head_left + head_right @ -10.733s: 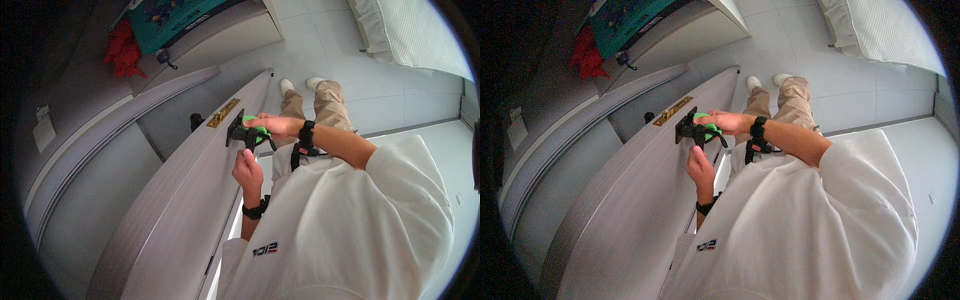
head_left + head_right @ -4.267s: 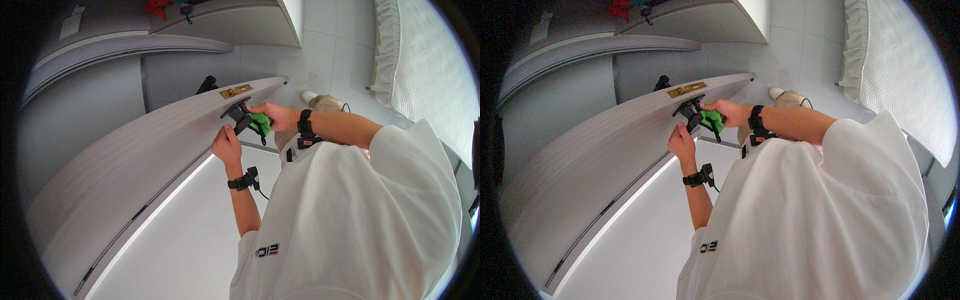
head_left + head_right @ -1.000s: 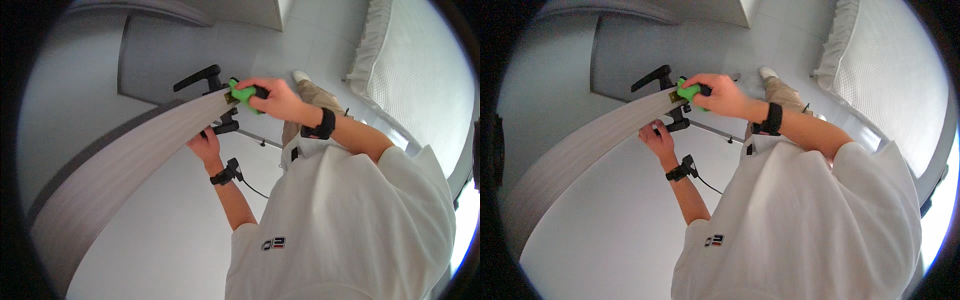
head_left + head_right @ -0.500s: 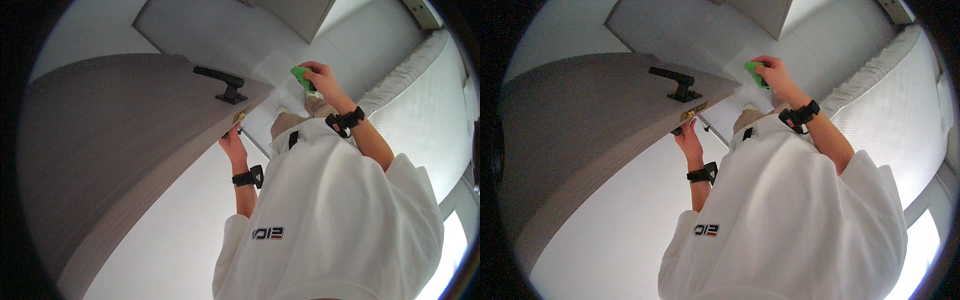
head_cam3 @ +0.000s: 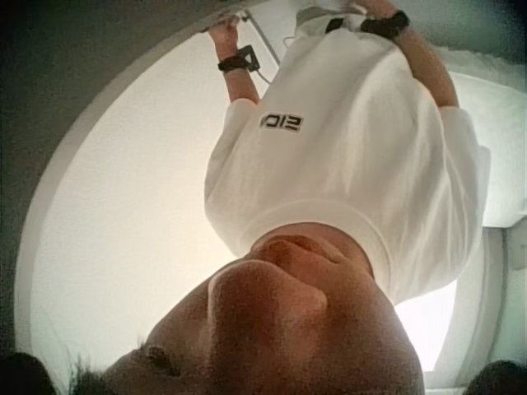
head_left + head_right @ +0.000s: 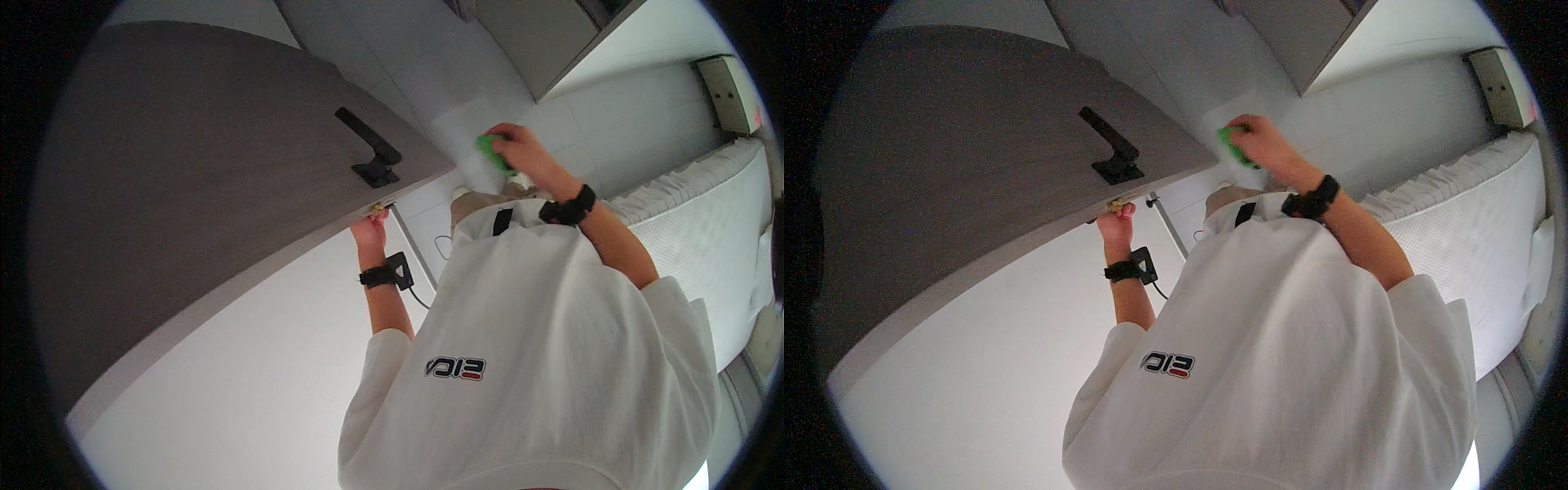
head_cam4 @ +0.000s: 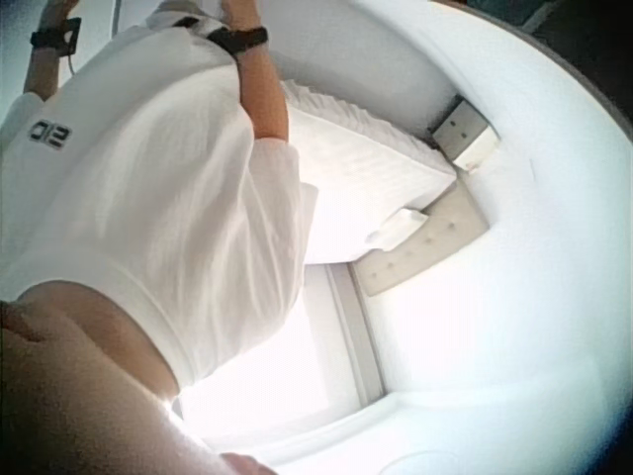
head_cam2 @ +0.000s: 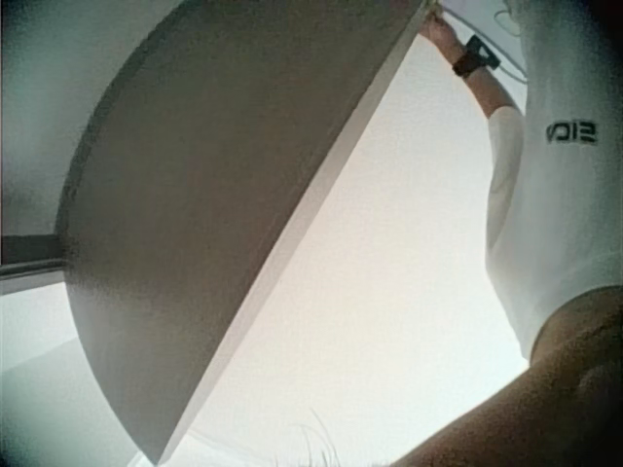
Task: The person wipes the surfaces of a closet, a door, a wall, and a headboard with a cloth.
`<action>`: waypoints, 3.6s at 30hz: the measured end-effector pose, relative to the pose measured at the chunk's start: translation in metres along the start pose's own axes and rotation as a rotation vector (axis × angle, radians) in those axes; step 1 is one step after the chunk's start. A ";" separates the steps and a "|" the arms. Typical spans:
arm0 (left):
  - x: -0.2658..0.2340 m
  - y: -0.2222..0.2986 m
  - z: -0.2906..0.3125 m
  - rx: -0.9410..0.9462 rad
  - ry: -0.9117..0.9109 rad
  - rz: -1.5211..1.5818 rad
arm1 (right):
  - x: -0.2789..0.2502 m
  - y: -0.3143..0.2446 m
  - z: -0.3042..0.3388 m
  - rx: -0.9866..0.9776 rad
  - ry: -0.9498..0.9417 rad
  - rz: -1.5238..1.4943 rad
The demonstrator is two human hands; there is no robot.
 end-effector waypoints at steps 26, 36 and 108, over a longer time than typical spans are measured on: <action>-0.063 -0.043 -0.018 0.318 -0.072 -0.360 | 0.147 0.016 -0.071 -0.212 -0.272 -0.047; -0.171 -0.083 -0.022 -0.231 0.015 0.036 | 0.104 0.036 -0.040 0.003 -0.053 0.045; 0.198 -0.152 -0.667 0.150 -1.048 -1.150 | -0.162 -0.267 -0.204 -0.071 0.704 0.571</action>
Point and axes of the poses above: each hand's wrist, its own z-axis away from the middle knuckle, its own x-axis out of the palm, y = z × x, the point moved 1 cm from there along -z, towards the middle knuckle, and after that the axes turned 9 degrees about x, right-handed, at the moved point
